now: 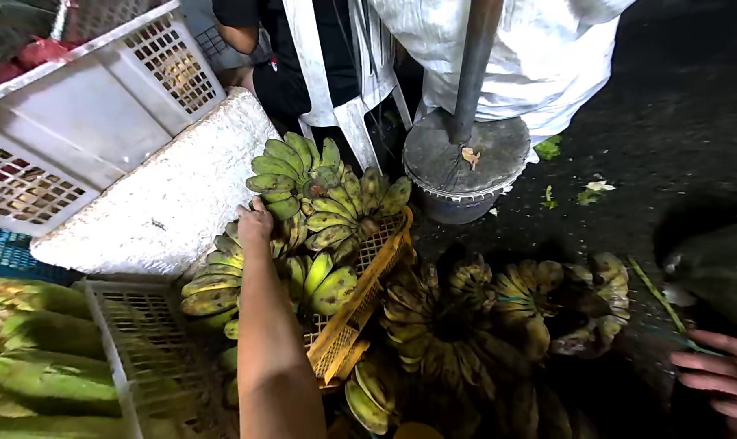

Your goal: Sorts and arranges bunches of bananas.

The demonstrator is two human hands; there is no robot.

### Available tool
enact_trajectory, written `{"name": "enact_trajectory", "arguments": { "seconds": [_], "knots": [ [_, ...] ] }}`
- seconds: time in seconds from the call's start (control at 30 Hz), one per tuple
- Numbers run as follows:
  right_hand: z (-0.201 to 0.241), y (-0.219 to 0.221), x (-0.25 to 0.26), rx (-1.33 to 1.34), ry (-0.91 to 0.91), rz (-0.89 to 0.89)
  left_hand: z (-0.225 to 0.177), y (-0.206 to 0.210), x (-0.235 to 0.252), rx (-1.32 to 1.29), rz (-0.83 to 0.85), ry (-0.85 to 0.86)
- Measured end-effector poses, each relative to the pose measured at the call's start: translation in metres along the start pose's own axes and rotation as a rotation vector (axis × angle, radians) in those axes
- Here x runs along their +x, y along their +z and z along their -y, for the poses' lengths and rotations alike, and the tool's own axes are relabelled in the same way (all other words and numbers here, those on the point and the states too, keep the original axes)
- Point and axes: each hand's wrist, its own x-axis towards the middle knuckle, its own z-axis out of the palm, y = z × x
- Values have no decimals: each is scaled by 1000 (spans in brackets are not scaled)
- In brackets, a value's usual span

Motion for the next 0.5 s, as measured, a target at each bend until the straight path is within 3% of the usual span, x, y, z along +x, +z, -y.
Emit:
{"name": "enact_trajectory", "arguments": {
  "seconds": [0.1, 0.23, 0.33, 0.4, 0.5],
  "knots": [
    [-18, -4, 4, 28, 14, -29, -16, -21, -33, 38, -115, 182],
    [-32, -6, 8, 5, 96, -102, -70, 6, -54, 146, 128, 426],
    [-26, -6, 3, -31, 117, -136, -92, 40, -38, 216, 156, 562],
    [-28, -9, -7, -21, 104, -163, -94, 53, -24, 27, 113, 541],
    [-35, -14, -12, -26, 101, -176, -97, 55, -3, -345, -33, 302]
  ]
}}
